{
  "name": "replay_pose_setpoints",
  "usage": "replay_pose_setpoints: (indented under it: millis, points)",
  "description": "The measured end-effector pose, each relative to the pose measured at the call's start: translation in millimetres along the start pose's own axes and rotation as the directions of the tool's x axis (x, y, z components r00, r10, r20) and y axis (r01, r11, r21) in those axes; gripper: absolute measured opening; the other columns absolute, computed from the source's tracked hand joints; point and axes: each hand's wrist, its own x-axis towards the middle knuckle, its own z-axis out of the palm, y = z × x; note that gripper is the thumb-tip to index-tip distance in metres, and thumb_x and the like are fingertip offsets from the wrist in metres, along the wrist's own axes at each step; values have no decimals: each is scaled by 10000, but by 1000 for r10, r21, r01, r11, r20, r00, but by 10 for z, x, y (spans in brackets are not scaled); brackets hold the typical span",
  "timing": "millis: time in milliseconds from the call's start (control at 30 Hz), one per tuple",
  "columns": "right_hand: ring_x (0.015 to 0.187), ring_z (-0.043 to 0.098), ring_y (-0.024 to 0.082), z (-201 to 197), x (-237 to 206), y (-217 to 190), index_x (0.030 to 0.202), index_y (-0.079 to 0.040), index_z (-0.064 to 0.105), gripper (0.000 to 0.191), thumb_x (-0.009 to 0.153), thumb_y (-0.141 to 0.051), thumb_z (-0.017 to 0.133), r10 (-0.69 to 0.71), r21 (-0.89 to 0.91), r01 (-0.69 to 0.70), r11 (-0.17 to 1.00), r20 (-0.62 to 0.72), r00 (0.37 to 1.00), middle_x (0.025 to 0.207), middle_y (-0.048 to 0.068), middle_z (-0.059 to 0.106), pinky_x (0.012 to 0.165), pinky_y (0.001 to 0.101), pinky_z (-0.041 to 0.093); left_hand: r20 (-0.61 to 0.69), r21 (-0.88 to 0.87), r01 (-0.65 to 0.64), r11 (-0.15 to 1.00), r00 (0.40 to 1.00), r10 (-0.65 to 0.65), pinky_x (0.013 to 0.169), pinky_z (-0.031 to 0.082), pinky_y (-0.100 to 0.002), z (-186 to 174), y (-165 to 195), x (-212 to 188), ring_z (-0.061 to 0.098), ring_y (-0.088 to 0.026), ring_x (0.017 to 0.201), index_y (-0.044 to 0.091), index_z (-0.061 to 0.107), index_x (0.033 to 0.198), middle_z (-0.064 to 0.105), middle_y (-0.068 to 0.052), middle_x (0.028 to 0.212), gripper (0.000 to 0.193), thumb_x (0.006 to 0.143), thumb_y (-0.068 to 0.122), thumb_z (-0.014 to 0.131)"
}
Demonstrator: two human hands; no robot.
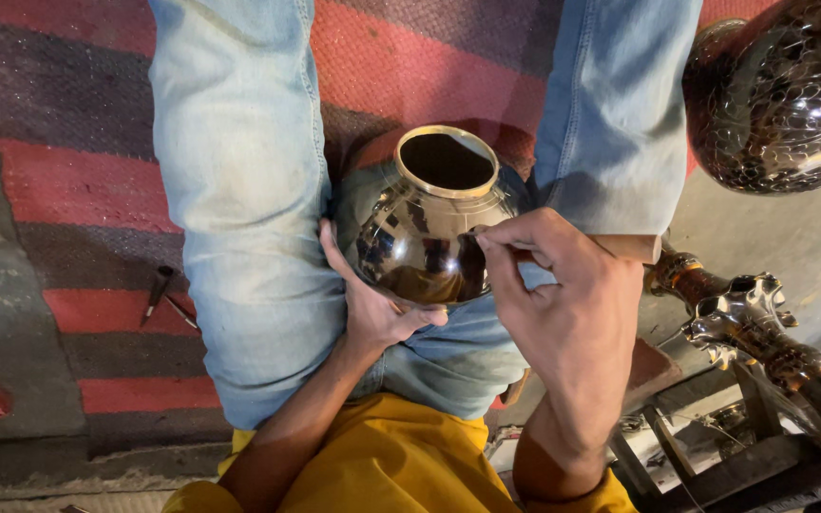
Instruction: The person sits on the floor and uses a small metal tool to engrave a pattern on a shiny metal vase. They rotate the vase and switch to pliers to adjust or refine the design near the rim.
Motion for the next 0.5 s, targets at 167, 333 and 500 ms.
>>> replay_pose_setpoints:
  millis: [167, 333, 500]
  points:
    - [719, 723, 160, -76, -2, 71, 924, -42, 722, 115, 858, -4, 808, -35, -16, 35, 999, 4, 999, 825, 55, 738, 684, 277, 549, -20, -6, -2, 1000, 1000, 2, 1342, 280, -530, 101, 1, 50, 428, -352, 1539, 27, -342, 1548, 325, -262, 1656, 1531, 803, 639, 847]
    - [777, 759, 143, -96, -15, 145, 951, -45, 711, 109, 896, -8, 797, -27, 6, 27, 1000, -38, 999, 884, 47, 756, 697, 261, 570, -35, 54, -34, 998, 999, 36, 1314, 282, -501, 196, 23, 72, 445, -352, 1493, 55, -304, 1595, 358, -273, 1613, 1515, 782, 612, 847]
    - [744, 751, 150, -231, -71, 283, 952, -44, 720, 111, 891, -9, 807, -63, -16, 62, 998, -25, 998, 881, 59, 761, 688, 272, 566, -33, -22, 6, 1000, 999, -6, 1333, 312, -515, 359, 56, 59, 420, -367, 1505, 58, -331, 1579, 301, -295, 1675, 1536, 798, 605, 873]
